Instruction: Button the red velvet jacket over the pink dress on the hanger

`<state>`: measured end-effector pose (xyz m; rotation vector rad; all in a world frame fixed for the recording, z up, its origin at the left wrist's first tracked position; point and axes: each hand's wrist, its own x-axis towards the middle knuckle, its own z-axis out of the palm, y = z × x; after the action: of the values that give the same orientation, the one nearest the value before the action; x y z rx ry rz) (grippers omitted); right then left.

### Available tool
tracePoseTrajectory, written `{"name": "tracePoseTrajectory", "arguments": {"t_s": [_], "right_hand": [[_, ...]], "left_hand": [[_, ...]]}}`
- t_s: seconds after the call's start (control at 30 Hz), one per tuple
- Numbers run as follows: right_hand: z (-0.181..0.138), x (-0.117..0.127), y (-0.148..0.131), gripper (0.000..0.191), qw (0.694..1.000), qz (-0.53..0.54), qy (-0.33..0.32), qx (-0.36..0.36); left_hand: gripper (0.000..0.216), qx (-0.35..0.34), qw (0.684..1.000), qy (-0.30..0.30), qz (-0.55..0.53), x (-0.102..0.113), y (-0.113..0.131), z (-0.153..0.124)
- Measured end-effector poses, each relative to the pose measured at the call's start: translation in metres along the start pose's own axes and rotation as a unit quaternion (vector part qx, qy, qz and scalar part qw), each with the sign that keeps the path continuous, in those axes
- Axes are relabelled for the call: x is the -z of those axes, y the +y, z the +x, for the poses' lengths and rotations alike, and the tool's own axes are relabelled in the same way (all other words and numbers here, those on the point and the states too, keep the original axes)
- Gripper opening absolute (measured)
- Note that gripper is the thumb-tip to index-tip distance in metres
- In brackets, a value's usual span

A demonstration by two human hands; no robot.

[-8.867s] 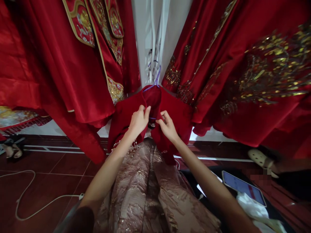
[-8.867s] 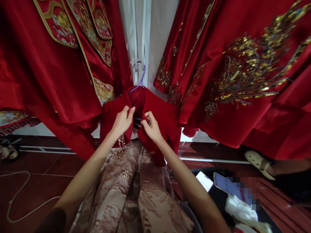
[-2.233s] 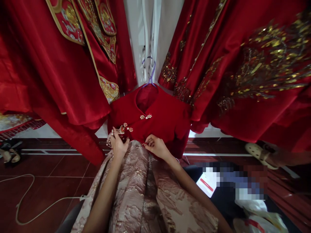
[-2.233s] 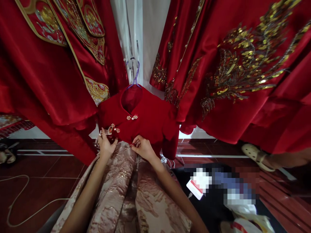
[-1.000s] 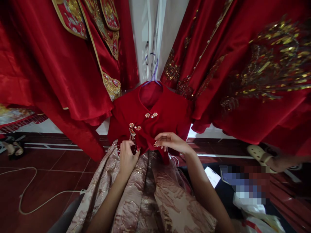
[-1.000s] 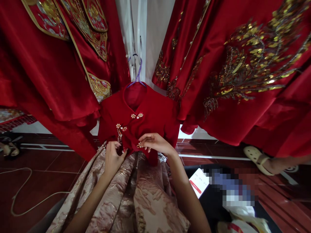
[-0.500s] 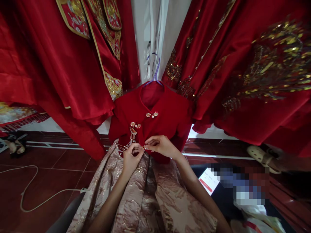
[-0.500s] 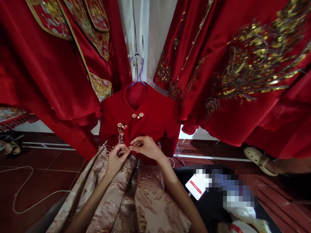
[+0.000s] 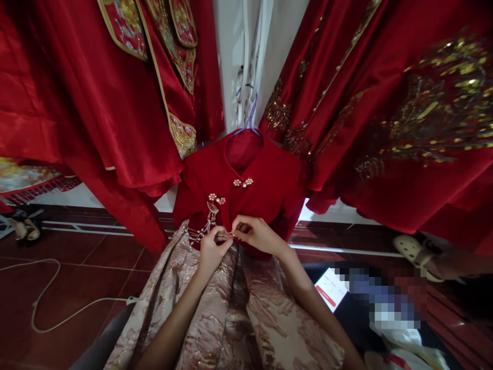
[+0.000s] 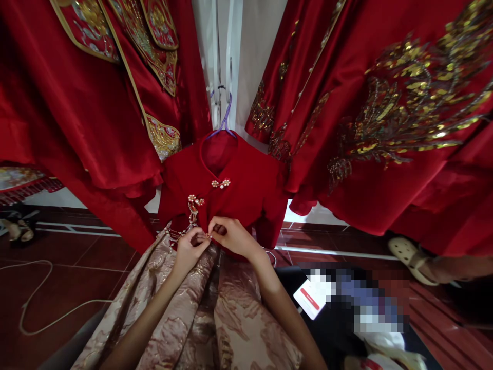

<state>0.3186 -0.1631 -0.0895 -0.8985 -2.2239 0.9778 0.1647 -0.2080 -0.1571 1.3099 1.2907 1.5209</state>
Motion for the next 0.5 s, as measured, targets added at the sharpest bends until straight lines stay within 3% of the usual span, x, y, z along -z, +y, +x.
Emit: {"name": "tracePoseTrajectory", "arguments": {"t_s": [0.2,0.4,0.5], "right_hand": [[-0.001,0.004,0.003,0.027,0.995,-0.098,0.008,-0.015],[-0.002,0.003,0.008,0.047,0.998,-0.056,-0.014,-0.003],[0.001,-0.002,0.011,0.050,0.997,-0.075,0.010,0.011]], "left_hand": [[0.015,-0.005,1.000,0.016,-0.015,0.001,-0.001,0.000],[0.021,0.018,0.999,-0.006,-0.038,0.000,0.001,-0.001],[0.023,0.009,0.999,-0.026,-0.035,-0.001,0.002,-0.001]]}}
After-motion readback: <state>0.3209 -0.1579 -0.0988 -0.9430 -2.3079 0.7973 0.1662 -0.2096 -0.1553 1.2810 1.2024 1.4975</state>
